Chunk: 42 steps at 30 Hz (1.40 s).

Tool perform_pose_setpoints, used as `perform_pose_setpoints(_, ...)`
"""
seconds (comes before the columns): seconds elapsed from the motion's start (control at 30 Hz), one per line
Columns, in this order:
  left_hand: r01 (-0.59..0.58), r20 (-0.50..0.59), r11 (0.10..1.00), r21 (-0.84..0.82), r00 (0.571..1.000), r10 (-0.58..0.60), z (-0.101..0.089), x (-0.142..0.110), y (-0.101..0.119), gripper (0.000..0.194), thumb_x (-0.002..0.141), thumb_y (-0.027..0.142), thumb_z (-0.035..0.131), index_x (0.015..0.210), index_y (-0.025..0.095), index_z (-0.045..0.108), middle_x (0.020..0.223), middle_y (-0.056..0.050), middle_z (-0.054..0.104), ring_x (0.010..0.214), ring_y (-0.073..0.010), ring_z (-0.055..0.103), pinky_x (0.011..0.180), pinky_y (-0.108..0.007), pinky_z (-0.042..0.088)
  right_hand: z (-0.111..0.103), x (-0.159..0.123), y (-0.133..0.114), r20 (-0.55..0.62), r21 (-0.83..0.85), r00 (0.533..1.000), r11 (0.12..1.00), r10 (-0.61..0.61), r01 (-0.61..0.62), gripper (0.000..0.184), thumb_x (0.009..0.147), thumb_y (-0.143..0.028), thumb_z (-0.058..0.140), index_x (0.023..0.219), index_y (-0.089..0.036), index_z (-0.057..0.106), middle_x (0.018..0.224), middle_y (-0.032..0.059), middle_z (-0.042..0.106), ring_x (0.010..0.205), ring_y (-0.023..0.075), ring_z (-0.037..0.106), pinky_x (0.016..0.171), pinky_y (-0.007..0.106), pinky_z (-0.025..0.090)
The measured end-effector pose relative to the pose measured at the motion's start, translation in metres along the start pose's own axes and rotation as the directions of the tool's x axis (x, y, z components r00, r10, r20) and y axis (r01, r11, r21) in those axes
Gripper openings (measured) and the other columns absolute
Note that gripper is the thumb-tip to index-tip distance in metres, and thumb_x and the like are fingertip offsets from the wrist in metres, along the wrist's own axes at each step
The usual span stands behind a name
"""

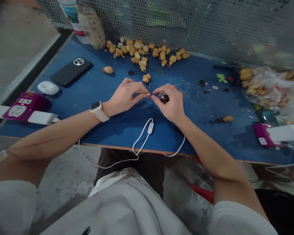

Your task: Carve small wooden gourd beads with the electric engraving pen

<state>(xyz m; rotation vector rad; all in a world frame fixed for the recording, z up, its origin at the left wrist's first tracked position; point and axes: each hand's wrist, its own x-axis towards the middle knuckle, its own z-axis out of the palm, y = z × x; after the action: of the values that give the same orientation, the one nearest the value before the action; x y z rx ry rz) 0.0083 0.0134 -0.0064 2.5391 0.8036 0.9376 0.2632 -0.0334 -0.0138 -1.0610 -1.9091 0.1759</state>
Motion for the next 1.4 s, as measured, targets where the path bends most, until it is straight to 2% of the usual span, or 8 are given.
perform_pose_setpoints(0.1, 0.035, -0.069, 0.998, -0.058, 0.997, -0.039, -0.004, 0.001, 0.002, 0.02, 0.117, 0.037, 0.068, 0.112, 0.024, 0.082, 0.109, -0.004, 0.088, 0.108, -0.0264, 0.083, 0.117, -0.052, 0.057, -0.004, 0.002, 0.003, 0.036, -0.011, 0.999, 1.0, 0.018, -0.018, 0.011, 0.1, -0.038, 0.082, 0.108, -0.031, 0.082, 0.107, 0.0065, 0.086, 0.093, 0.0286, 0.081, 0.09, 0.049, 0.068)
perform_pose_setpoints(0.27, 0.079, -0.117, 0.981, -0.177, 0.988, -0.101, -0.009, 0.001, 0.008, 0.02, 0.114, 0.035, 0.073, 0.105, 0.023, 0.088, 0.111, -0.007, 0.091, 0.107, -0.0244, 0.085, 0.101, -0.041, 0.07, -0.005, 0.003, 0.004, 0.137, 0.104, 0.99, 0.994, 0.017, -0.031, 0.019, 0.108, -0.031, 0.066, 0.108, -0.029, 0.085, 0.1, 0.0052, 0.087, 0.089, 0.0269, 0.081, 0.088, 0.047, 0.065)
perform_pose_setpoints(0.43, 0.062, -0.122, 0.971, -0.232, 0.988, -0.093, -0.007, 0.0, 0.007, 0.016, 0.112, 0.031, 0.078, 0.106, 0.023, 0.09, 0.11, -0.007, 0.092, 0.108, -0.0236, 0.086, 0.102, -0.039, 0.072, -0.002, 0.003, 0.0, 0.133, 0.08, 0.991, 0.997, -0.01, -0.001, 0.022, 0.111, -0.034, 0.066, 0.106, -0.029, 0.087, 0.099, 0.0058, 0.09, 0.09, 0.0281, 0.083, 0.092, 0.048, 0.065)
perform_pose_setpoints(0.83, 0.041, -0.091, 0.987, -0.158, 0.994, -0.056, -0.007, 0.001, 0.006, 0.014, 0.111, 0.031, 0.08, 0.102, 0.026, 0.089, 0.111, -0.004, 0.092, 0.115, -0.0274, 0.087, 0.119, -0.05, 0.061, -0.002, 0.003, -0.002, 0.152, 0.04, 0.988, 0.999, -0.012, 0.006, 0.022, 0.109, -0.036, 0.067, 0.105, -0.027, 0.087, 0.095, 0.006, 0.088, 0.085, 0.027, 0.08, 0.086, 0.046, 0.064)
perform_pose_setpoints(0.93, 0.028, -0.052, 0.99, -0.136, 0.998, -0.035, -0.007, 0.001, 0.003, 0.011, 0.11, 0.03, 0.08, 0.104, 0.027, 0.089, 0.113, -0.003, 0.091, 0.115, -0.0276, 0.086, 0.12, -0.052, 0.057, -0.003, 0.001, -0.001, 0.169, 0.067, 0.985, 0.997, 0.017, -0.029, 0.015, 0.101, -0.03, 0.07, 0.109, -0.026, 0.084, 0.098, 0.006, 0.088, 0.088, 0.0273, 0.082, 0.087, 0.045, 0.066)
perform_pose_setpoints(1.1, 0.034, 0.031, 0.995, -0.089, 0.999, -0.032, -0.006, 0.0, -0.003, 0.01, 0.11, 0.033, 0.08, 0.105, 0.026, 0.087, 0.115, -0.004, 0.09, 0.118, -0.0289, 0.084, 0.123, -0.055, 0.05, -0.004, -0.001, 0.001, 0.204, 0.06, 0.978, 0.996, 0.048, -0.061, 0.025, 0.084, -0.023, 0.08, 0.109, -0.028, 0.074, 0.1, 0.0053, 0.084, 0.088, 0.0286, 0.082, 0.084, 0.045, 0.069)
perform_pose_setpoints(1.23, 0.041, 0.046, 0.996, -0.078, 0.998, -0.037, -0.005, 0.0, -0.003, 0.01, 0.111, 0.032, 0.079, 0.107, 0.026, 0.085, 0.114, -0.004, 0.09, 0.116, -0.0289, 0.083, 0.123, -0.055, 0.05, -0.006, 0.001, 0.003, 0.195, -0.025, 0.981, 1.0, -0.002, 0.007, 0.018, 0.086, -0.025, 0.083, 0.102, -0.029, 0.075, 0.1, 0.0058, 0.083, 0.089, 0.0289, 0.08, 0.081, 0.047, 0.07)
perform_pose_setpoints(1.4, 0.041, 0.054, 0.998, -0.058, 0.998, -0.038, -0.005, 0.0, -0.003, 0.008, 0.11, 0.029, 0.077, 0.107, 0.025, 0.083, 0.112, -0.004, 0.089, 0.111, -0.0276, 0.083, 0.12, -0.053, 0.051, -0.01, 0.001, 0.005, 0.159, -0.012, 0.987, 1.0, 0.029, -0.028, 0.031, 0.087, -0.035, 0.094, 0.116, -0.031, 0.082, 0.106, 0.0053, 0.088, 0.098, 0.0326, 0.087, 0.089, 0.051, 0.076)
